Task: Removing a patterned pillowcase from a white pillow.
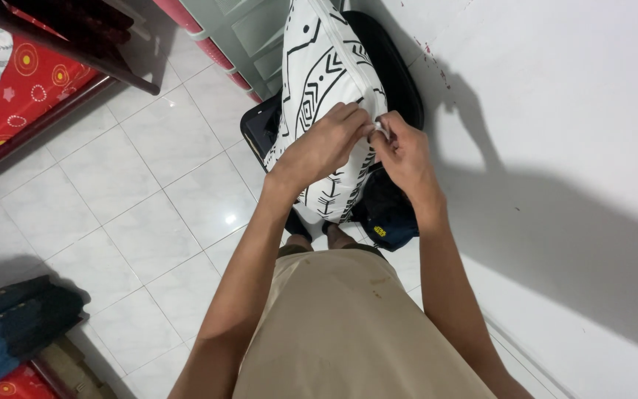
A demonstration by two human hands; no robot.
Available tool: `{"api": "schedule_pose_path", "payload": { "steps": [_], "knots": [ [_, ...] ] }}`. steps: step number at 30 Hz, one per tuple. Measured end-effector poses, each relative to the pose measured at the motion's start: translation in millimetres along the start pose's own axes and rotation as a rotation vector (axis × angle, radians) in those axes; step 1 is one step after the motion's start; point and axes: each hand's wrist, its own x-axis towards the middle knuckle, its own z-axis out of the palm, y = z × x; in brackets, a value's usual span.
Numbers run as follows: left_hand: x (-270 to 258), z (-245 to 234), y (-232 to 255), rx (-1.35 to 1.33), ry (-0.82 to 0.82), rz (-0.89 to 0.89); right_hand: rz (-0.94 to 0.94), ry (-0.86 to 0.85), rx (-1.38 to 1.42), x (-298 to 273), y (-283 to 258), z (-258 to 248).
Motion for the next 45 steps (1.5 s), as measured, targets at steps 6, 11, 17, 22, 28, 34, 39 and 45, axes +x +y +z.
{"api": "schedule_pose_path", "payload": {
  "steps": [6, 11, 17, 22, 28, 34, 39, 45],
  "knots": [
    [9, -8, -24, -0.1, -0.045, 0.01, -0.121, -0.044, 0.008, -9, -8, -8],
    [8, -7, -72, 0.008, 0.045, -0.148, -0.197, -0.044, -0.043, -27, -8, -12],
    [5, -24, -143, 0.289, 0.373, -0.215, -0.306, -0.043, -0.135, -64, -7, -20],
    [-5, -66, -194, 0.365, 0.53, -0.379, -0.23, -0.064, -0.159, -105, 22, -39],
    [-11, -57, -199, 0.195, 0.559, -0.256, -0.059, -0.199, -0.13, -93, 19, -53],
    [-35, -43, -161, -0.409, 0.581, -0.346, 0.002, -0.243, -0.243, -38, 10, -46],
    [-53, -38, -143, -0.521, 0.566, -0.309, -0.239, -0.157, -0.385, 22, -25, -2],
    [-67, -48, -126, -0.497, 0.573, -0.32, -0.253, -0.306, -0.43, 83, -34, 60]
  ]
}}
